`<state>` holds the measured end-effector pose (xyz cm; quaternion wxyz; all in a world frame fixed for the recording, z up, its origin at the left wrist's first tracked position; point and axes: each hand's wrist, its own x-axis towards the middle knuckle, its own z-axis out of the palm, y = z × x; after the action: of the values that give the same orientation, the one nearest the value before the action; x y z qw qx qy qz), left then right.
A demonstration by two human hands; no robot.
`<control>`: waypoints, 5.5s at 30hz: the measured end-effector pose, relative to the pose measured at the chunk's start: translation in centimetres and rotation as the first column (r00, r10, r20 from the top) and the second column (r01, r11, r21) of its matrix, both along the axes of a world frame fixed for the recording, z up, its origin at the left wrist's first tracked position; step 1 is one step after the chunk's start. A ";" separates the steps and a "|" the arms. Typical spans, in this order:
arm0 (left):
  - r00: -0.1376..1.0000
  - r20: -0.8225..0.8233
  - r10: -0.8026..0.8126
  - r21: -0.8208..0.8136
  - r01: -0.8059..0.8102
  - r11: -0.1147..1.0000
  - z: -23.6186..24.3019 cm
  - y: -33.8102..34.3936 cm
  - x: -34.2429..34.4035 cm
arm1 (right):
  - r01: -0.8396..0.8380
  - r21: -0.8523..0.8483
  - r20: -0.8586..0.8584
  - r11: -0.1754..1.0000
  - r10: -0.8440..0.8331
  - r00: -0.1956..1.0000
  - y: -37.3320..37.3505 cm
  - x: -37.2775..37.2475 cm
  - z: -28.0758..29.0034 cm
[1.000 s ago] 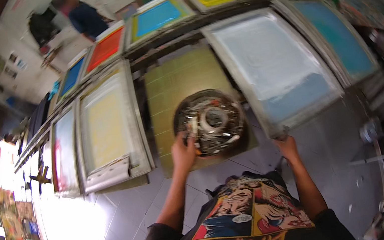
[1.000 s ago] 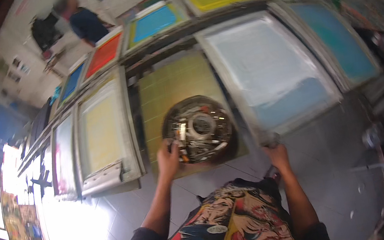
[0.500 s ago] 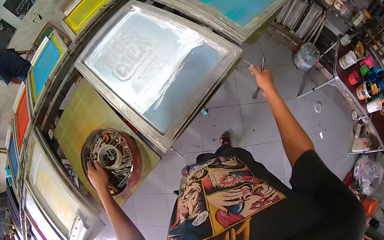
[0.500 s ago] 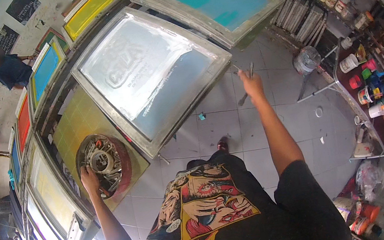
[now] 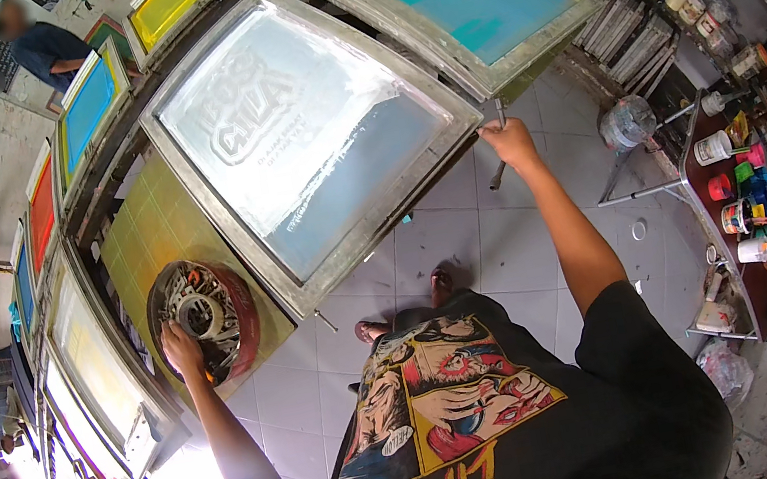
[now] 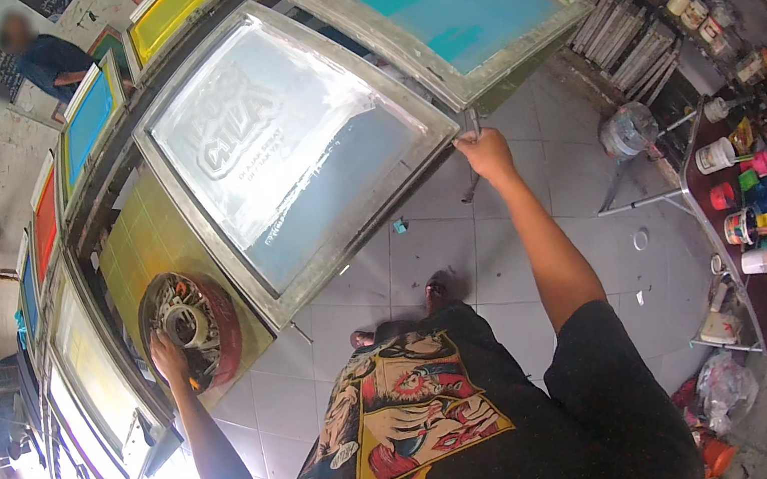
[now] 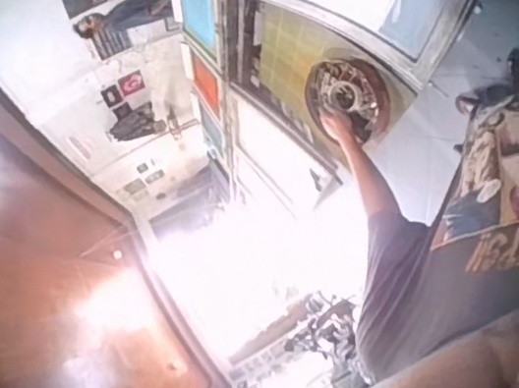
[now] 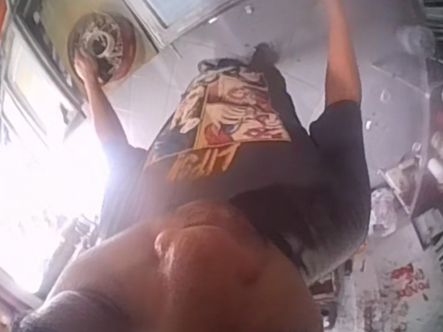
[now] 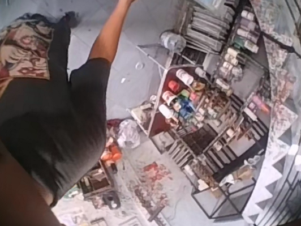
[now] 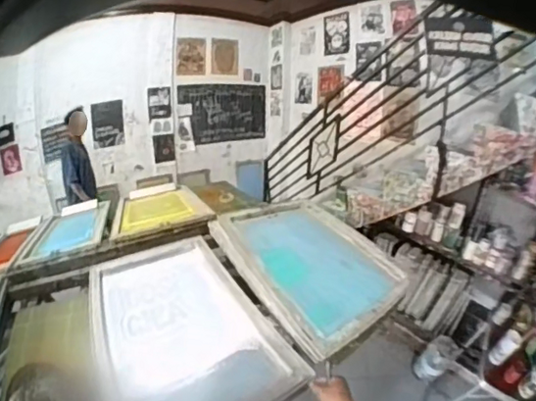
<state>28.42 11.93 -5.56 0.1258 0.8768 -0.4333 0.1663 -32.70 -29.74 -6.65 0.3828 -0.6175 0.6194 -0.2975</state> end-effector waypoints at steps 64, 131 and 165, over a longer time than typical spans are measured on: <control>0.955 0.295 0.020 0.090 -0.049 0.995 -0.1 -0.7 -1.2 | 0.145 -0.383 -0.152 0.912 -0.217 0.964 2.4 2.2 -0.2; -0.063 -0.949 -0.308 -0.310 0.348 0.885 -5.0 -0.2 -22.9 | -0.440 -0.196 -0.614 0.876 0.240 0.752 37.6 23.9 -0.7; -0.749 -0.606 -0.268 -0.228 -0.159 0.961 -4.8 -3.7 -26.4 | -0.364 -0.150 0.088 0.919 0.379 0.921 42.4 17.2 -4.5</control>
<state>2.07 8.27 -10.36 0.5597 0.3993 -0.0801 -0.7217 -15.51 12.64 -11.14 0.4261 -0.7294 0.4469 -0.2943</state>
